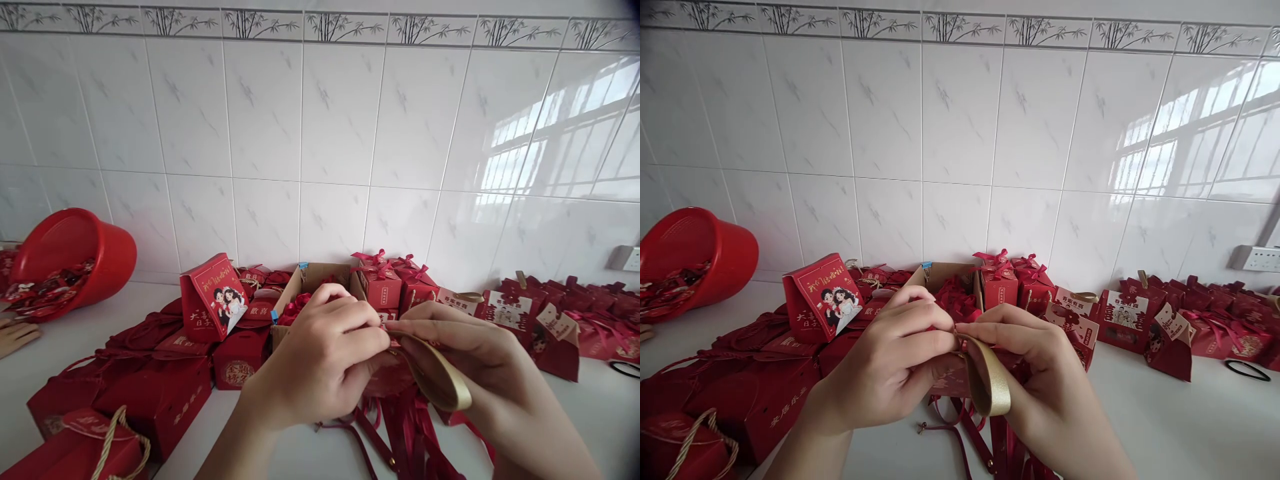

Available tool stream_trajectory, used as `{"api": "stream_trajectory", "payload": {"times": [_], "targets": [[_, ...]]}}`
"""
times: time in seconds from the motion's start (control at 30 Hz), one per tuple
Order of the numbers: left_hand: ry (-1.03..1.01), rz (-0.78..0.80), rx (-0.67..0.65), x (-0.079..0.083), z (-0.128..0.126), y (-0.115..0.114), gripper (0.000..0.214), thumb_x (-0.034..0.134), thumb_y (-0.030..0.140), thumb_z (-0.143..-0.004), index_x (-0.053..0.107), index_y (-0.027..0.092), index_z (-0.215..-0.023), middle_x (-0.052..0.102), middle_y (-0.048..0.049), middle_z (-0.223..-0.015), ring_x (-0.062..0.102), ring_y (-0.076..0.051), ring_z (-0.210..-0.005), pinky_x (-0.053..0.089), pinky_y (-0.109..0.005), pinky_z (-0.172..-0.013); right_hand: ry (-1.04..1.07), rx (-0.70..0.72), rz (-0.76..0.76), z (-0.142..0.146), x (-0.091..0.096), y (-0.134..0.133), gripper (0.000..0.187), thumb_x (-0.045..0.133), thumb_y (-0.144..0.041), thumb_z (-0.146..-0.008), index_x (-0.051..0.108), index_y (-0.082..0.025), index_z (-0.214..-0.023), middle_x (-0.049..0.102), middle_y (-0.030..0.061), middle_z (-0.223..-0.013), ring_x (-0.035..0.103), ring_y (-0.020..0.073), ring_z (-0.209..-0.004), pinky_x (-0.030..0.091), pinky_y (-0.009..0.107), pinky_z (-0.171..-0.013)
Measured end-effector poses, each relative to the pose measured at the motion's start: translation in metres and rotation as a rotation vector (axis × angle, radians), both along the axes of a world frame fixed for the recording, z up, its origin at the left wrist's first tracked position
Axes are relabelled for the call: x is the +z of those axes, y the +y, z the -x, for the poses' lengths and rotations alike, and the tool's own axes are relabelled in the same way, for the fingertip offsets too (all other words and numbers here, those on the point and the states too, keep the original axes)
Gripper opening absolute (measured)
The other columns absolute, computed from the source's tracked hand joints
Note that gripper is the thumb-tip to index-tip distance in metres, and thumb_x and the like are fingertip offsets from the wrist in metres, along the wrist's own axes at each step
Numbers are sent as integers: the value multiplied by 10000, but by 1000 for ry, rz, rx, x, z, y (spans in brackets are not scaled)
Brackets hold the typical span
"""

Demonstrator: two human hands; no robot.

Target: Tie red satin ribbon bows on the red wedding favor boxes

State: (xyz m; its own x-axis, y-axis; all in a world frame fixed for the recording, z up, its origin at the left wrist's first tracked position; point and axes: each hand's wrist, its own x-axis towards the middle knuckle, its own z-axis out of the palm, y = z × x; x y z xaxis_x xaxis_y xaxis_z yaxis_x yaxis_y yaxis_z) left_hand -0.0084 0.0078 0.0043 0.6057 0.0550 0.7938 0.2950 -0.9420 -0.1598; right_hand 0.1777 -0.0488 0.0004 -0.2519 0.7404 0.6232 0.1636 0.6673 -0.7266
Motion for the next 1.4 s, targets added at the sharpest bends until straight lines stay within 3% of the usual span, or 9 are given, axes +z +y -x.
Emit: {"api": "stream_trajectory", "payload": {"times": [0.17,0.43,0.63,1.23,1.4], "targets": [[-16,21,-32,1,1,-2,167,514,32,-814,628,155,-810,618,-20,-770,505,-120,-691,396,-335,-762,6,-33,-27,-2,0,2,247,583,-293,-885,688,-314,-1108,567,38,-849,608,130,-738,512,183,-542],[-24,33,-31,2,1,-3,157,500,81,-846,606,173,-775,611,-12,-743,514,-125,-692,397,-328,-768,-52,44,-58,-2,-4,7,261,508,-335,-927,681,-289,-1117,591,51,-923,603,141,-806,506,211,-642],[-36,40,-42,3,2,-3,158,505,153,-885,598,162,-757,572,-3,-684,500,-123,-647,399,-323,-746,-30,61,-58,-2,-4,5,288,500,-338,-924,676,-239,-1130,586,67,-876,603,152,-757,485,203,-537],[-51,52,-20,5,4,-3,162,495,144,-881,591,165,-752,569,3,-682,472,-117,-632,391,-313,-729,-126,0,-152,0,0,5,285,507,-262,-923,658,-245,-1164,608,70,-949,598,151,-793,506,227,-634],[-42,43,-19,5,4,-3,174,486,140,-880,583,163,-738,578,1,-677,487,-121,-640,391,-320,-731,-186,-52,-134,1,2,5,285,541,-227,-903,672,-249,-1155,601,82,-975,593,152,-784,498,203,-566]]}}
